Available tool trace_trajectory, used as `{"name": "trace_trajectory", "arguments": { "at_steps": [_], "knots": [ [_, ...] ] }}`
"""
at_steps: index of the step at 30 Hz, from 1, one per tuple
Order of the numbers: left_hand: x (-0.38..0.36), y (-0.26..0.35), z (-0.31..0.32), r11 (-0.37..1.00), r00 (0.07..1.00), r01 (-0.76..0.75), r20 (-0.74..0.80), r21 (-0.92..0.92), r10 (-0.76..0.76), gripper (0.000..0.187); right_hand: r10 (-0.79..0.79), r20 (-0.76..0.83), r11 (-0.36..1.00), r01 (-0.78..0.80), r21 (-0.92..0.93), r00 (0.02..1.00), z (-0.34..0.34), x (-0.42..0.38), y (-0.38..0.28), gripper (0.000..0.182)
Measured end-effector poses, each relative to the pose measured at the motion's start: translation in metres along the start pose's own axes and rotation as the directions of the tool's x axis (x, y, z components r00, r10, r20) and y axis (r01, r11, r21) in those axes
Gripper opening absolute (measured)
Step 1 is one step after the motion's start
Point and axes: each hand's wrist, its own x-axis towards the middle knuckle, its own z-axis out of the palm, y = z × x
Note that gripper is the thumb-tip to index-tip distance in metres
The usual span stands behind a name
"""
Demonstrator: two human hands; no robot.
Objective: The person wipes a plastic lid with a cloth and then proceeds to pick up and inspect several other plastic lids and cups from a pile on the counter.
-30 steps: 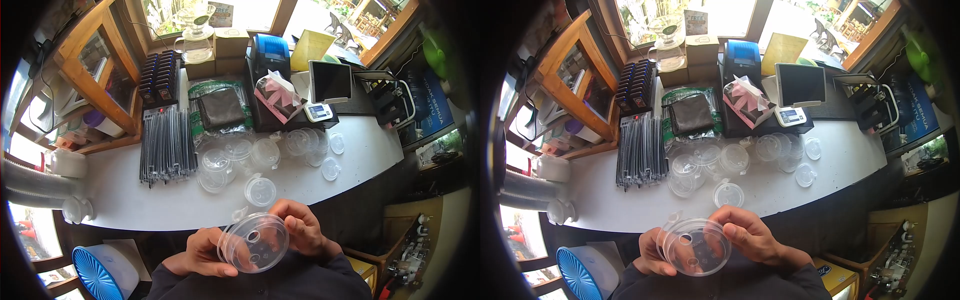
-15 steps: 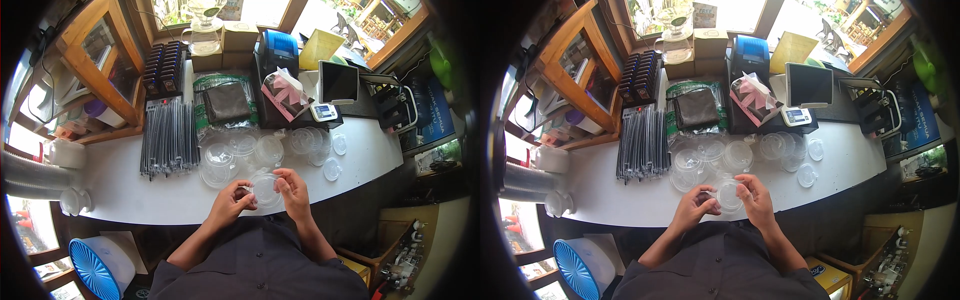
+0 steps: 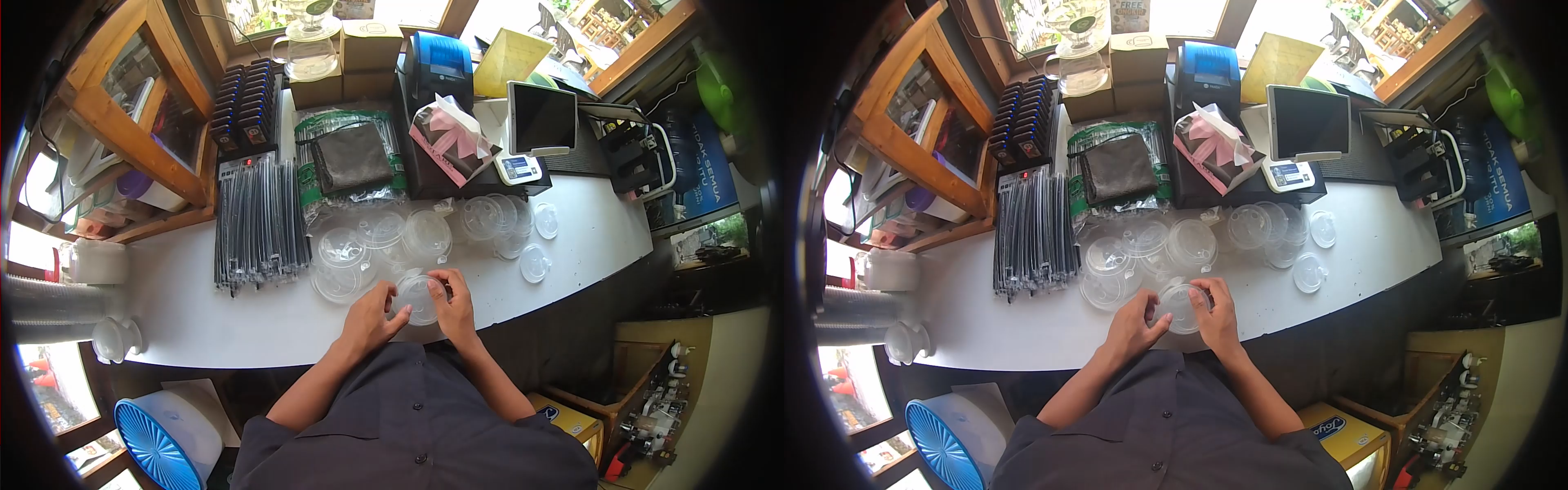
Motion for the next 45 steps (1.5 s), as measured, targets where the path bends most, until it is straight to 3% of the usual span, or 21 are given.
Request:
{"name": "trace_trajectory", "arguments": {
  "at_steps": [6, 9, 13, 16, 19, 21, 23, 26, 29, 38, 42, 45],
  "knots": [
    [0.003, -0.014, 0.005, 0.997, 0.995, -0.063, -0.079, -0.042, 0.060, 0.050, 0.012, 0.001, 0.992, -0.012, 0.125, 1.000, 0.010, -0.004, 0.010, 0.021],
    [0.005, -0.013, 0.002, 0.994, 0.993, -0.106, -0.048, -0.005, 0.105, 0.055, -0.026, 0.010, 0.985, 0.024, 0.170, 1.000, 0.012, -0.004, 0.016, 0.021],
    [0.006, -0.015, 0.003, 0.998, 0.998, -0.063, -0.028, 0.000, 0.063, 0.060, -0.098, -0.031, 0.981, 0.102, 0.164, 0.995, 0.016, -0.003, 0.021, 0.020],
    [0.005, -0.015, 0.003, 0.999, 0.998, -0.041, -0.053, -0.025, 0.039, 0.060, -0.103, -0.031, 0.956, 0.107, 0.274, 0.994, 0.009, 0.001, 0.025, 0.019],
    [0.004, -0.014, 0.002, 0.998, 0.994, -0.050, -0.101, -0.045, 0.045, 0.060, 0.047, -0.196, 0.935, 0.026, 0.352, 0.979, 0.003, 0.010, 0.036, 0.020],
    [0.004, -0.014, 0.002, 0.996, 0.990, -0.083, -0.119, -0.033, 0.079, 0.061, -0.204, -0.196, 0.979, 0.204, -0.019, 0.959, -0.008, 0.028, 0.029, 0.025],
    [0.004, -0.015, 0.004, 0.992, 0.984, -0.122, -0.135, -0.021, 0.118, 0.061, -0.373, -0.092, 0.892, 0.329, -0.310, 0.923, -0.019, 0.044, 0.000, 0.029],
    [0.005, -0.013, 0.003, 0.995, 0.990, -0.098, -0.103, -0.022, 0.096, 0.060, -0.323, 0.002, 0.872, 0.298, -0.388, 0.946, -0.012, 0.053, -0.012, 0.030],
    [0.005, -0.012, 0.002, 0.996, 0.992, -0.083, -0.098, -0.039, 0.078, 0.058, -0.404, 0.020, 0.835, 0.378, -0.399, 0.914, -0.008, 0.057, -0.006, 0.022],
    [0.002, -0.017, 0.005, 0.982, 0.986, -0.124, -0.132, -0.142, 0.106, 0.050, -0.361, -0.159, 0.918, 0.321, -0.233, 0.919, -0.029, 0.044, -0.020, 0.015],
    [-0.003, -0.024, 0.005, 0.978, 0.987, -0.125, -0.122, -0.168, 0.106, 0.054, -0.252, -0.219, 0.967, 0.253, -0.023, 0.943, -0.045, 0.031, -0.036, 0.027],
    [-0.005, 0.012, -0.008, 0.895, 0.878, -0.431, -0.285, -0.117, 0.385, 0.063, -0.113, -0.127, 0.953, 0.144, 0.267, 0.985, -0.043, 0.009, -0.063, 0.028]
  ]
}}
